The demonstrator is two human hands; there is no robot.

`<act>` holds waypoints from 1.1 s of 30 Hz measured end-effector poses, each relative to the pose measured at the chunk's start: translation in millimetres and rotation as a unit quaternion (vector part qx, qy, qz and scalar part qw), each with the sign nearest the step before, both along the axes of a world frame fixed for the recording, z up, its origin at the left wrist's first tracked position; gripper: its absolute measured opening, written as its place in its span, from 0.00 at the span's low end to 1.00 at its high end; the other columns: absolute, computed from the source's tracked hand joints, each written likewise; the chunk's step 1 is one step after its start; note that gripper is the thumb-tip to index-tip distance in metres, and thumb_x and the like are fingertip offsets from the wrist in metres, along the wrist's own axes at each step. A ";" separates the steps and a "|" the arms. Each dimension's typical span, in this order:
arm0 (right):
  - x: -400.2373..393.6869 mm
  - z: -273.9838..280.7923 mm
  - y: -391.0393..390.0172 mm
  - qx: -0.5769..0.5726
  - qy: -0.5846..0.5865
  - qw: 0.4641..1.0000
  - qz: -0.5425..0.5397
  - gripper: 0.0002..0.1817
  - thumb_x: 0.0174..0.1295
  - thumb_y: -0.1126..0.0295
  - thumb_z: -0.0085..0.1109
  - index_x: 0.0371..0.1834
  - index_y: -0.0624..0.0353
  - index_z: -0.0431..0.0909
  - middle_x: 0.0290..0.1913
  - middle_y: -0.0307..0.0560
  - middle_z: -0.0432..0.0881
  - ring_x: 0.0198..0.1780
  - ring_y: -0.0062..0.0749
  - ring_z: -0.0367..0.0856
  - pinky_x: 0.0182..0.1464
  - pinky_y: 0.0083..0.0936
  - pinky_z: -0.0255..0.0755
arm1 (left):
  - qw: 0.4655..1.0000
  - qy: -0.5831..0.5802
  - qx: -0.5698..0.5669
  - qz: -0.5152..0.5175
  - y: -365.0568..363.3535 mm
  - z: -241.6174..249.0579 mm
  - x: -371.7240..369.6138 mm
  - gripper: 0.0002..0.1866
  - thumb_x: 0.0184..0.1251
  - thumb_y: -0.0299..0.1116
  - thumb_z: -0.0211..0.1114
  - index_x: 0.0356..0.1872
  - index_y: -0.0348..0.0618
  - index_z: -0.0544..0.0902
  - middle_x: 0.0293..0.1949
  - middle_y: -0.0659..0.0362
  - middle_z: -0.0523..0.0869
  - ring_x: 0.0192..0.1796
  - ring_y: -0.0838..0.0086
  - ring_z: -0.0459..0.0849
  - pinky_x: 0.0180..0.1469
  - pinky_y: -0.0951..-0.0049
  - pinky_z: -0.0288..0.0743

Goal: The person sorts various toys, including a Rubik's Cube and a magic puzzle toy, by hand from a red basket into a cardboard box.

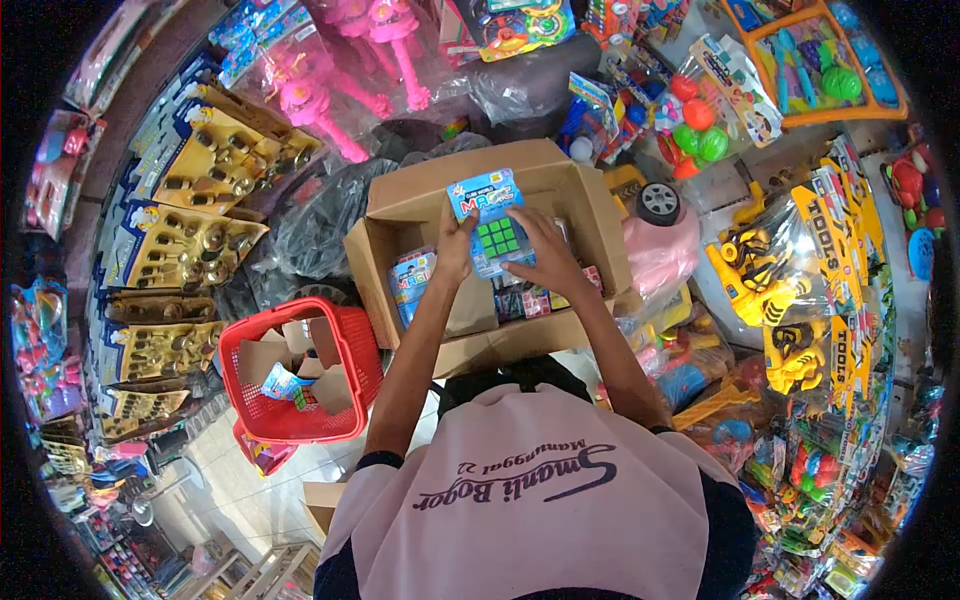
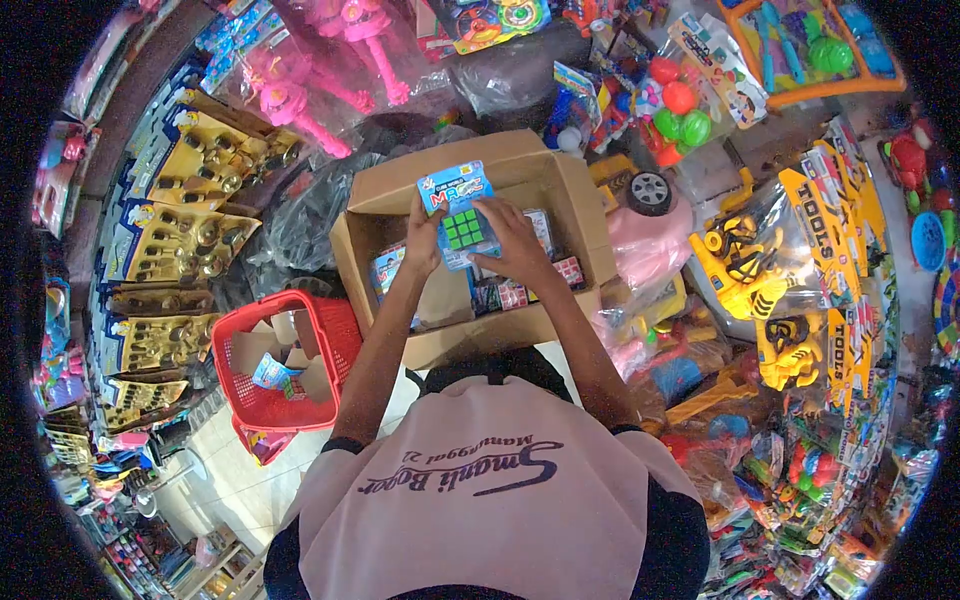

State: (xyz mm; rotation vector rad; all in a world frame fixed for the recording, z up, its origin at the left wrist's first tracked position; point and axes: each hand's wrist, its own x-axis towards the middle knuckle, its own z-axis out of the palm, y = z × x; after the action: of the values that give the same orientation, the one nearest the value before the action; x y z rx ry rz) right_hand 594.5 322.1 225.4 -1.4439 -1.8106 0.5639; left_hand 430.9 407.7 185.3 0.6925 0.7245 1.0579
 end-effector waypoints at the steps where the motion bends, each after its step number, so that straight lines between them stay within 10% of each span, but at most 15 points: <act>1: 3.1 -4.0 1.9 -0.005 0.002 1.000 0.004 0.38 0.50 0.60 0.69 0.65 0.54 0.64 0.62 0.55 0.69 0.66 0.52 0.62 0.65 0.43 0.56 | 1.000 0.015 0.012 0.003 -0.2 -4.9 3.9 0.30 0.69 0.19 0.54 0.70 0.46 0.57 0.59 0.56 0.74 0.58 0.71 0.75 0.58 0.69 0.73; 10: 33.9 -66.1 7.7 -0.065 -0.027 0.997 -0.003 0.39 0.44 0.63 0.71 0.62 0.54 0.65 0.56 0.57 0.72 0.57 0.54 0.70 0.57 0.44 0.66 | 0.949 0.287 0.123 -0.042 10.6 -63.2 -28.4 0.34 0.69 0.25 0.56 0.73 0.52 0.52 0.60 0.52 0.72 0.57 0.70 0.74 0.59 0.70 0.69; 20: 28.8 -99.2 12.9 -0.164 -0.039 0.973 -0.155 0.38 0.47 0.51 0.66 0.58 0.59 0.64 0.52 0.66 0.72 0.54 0.62 0.73 0.53 0.47 0.71 | 0.823 0.524 0.219 0.020 -37.9 -63.9 -123.2 0.24 0.65 0.27 0.59 0.63 0.39 0.67 0.58 0.49 0.75 0.62 0.61 0.73 0.62 0.65 0.65; 26: 7.8 -97.5 34.5 -0.354 -0.191 0.912 -0.078 0.46 0.46 0.42 0.65 0.65 0.59 0.62 0.62 0.67 0.66 0.61 0.59 0.69 0.58 0.48 0.70 | 0.764 0.569 0.303 0.019 -50.7 -80.5 -122.5 0.27 0.58 0.32 0.64 0.60 0.42 0.70 0.54 0.40 0.75 0.57 0.45 0.72 0.58 0.54 0.67; 33: 6.0 -169.6 31.3 -0.318 -0.126 0.938 0.057 0.50 0.41 0.39 0.69 0.64 0.58 0.63 0.59 0.65 0.70 0.61 0.59 0.67 0.62 0.47 0.63 | 0.752 0.597 0.280 -0.027 -58.3 -90.3 -114.1 0.31 0.54 0.36 0.68 0.61 0.47 0.70 0.56 0.42 0.73 0.58 0.47 0.72 0.61 0.54 0.67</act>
State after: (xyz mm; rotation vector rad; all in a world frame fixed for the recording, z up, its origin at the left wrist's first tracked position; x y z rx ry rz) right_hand 600.5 353.4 55.8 -1.9078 -2.0214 1.1483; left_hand 316.8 349.5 95.1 1.9866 1.4703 0.6607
